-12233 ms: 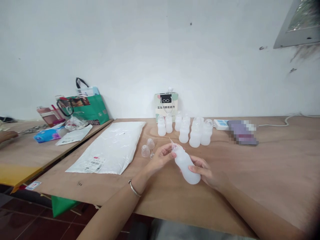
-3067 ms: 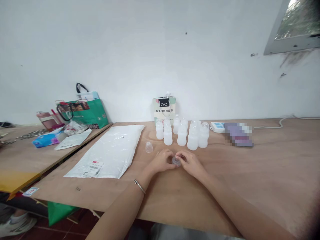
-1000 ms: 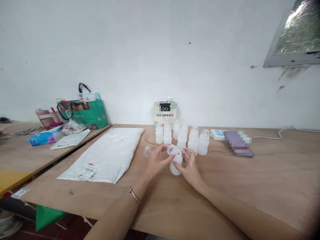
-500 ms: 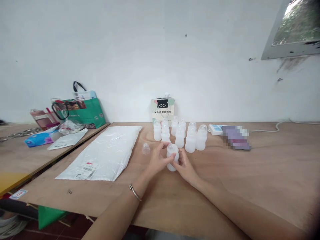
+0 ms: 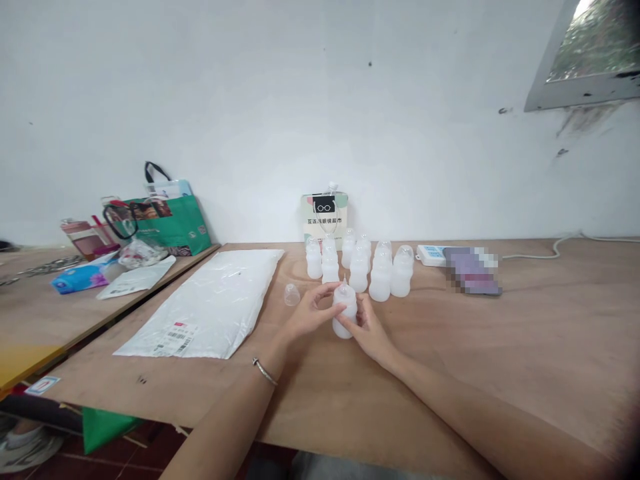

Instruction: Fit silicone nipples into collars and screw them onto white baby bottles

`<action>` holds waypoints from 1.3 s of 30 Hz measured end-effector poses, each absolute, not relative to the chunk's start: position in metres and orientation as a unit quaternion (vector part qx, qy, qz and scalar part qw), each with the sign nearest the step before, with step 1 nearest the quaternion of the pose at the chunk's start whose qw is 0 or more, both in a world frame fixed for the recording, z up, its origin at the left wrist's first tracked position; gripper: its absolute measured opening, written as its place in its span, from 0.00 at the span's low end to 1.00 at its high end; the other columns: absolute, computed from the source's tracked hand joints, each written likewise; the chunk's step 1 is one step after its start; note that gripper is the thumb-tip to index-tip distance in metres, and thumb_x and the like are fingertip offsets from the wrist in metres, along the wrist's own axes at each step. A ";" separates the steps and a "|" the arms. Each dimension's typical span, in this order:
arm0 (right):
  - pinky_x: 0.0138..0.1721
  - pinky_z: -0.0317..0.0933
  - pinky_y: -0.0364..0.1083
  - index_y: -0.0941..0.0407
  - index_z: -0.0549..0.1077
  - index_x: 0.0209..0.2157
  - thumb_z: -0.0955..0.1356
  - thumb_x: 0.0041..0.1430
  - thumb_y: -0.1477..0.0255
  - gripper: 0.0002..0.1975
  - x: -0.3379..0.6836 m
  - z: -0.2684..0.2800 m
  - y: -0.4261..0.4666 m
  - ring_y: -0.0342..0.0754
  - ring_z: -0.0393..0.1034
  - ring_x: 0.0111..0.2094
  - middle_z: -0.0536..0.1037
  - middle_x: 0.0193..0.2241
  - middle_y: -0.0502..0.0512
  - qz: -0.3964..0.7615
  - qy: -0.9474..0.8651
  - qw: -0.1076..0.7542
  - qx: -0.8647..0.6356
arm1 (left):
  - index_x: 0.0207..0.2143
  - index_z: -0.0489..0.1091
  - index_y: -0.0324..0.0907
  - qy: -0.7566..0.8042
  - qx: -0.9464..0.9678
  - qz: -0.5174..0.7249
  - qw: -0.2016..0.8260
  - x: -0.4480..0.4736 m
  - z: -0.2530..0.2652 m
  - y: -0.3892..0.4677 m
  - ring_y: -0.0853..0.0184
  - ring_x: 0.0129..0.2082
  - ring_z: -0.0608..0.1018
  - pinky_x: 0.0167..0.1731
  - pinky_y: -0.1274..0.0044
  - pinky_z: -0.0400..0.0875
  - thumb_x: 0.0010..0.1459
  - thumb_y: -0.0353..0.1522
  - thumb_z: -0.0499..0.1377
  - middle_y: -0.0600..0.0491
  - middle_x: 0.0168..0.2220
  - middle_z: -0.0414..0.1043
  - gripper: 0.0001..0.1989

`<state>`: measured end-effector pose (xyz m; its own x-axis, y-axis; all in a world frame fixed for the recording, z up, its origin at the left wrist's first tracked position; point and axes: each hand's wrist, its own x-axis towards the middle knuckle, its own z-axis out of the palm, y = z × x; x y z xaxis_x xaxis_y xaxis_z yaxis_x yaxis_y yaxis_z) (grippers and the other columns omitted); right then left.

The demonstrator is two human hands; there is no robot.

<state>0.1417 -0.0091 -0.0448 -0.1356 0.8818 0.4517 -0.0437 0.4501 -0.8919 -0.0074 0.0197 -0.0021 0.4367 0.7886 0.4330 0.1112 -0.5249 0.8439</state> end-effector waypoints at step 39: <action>0.36 0.59 0.44 0.53 0.60 0.40 0.75 0.39 0.63 0.28 0.152 -0.029 -0.025 0.45 0.64 0.37 0.68 0.37 0.50 0.559 -0.534 0.481 -0.413 | 0.41 0.70 0.37 0.272 0.566 0.449 0.636 0.007 -0.009 0.008 0.67 0.38 0.72 0.37 0.78 0.63 0.50 0.38 0.61 0.48 0.40 0.72 0.18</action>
<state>0.1516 -0.0251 -0.0288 -0.1958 0.9793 0.0512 -0.0966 0.0327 -0.9948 0.0074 0.0080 -0.0089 0.4492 0.8786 0.1622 -0.2620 -0.0441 0.9641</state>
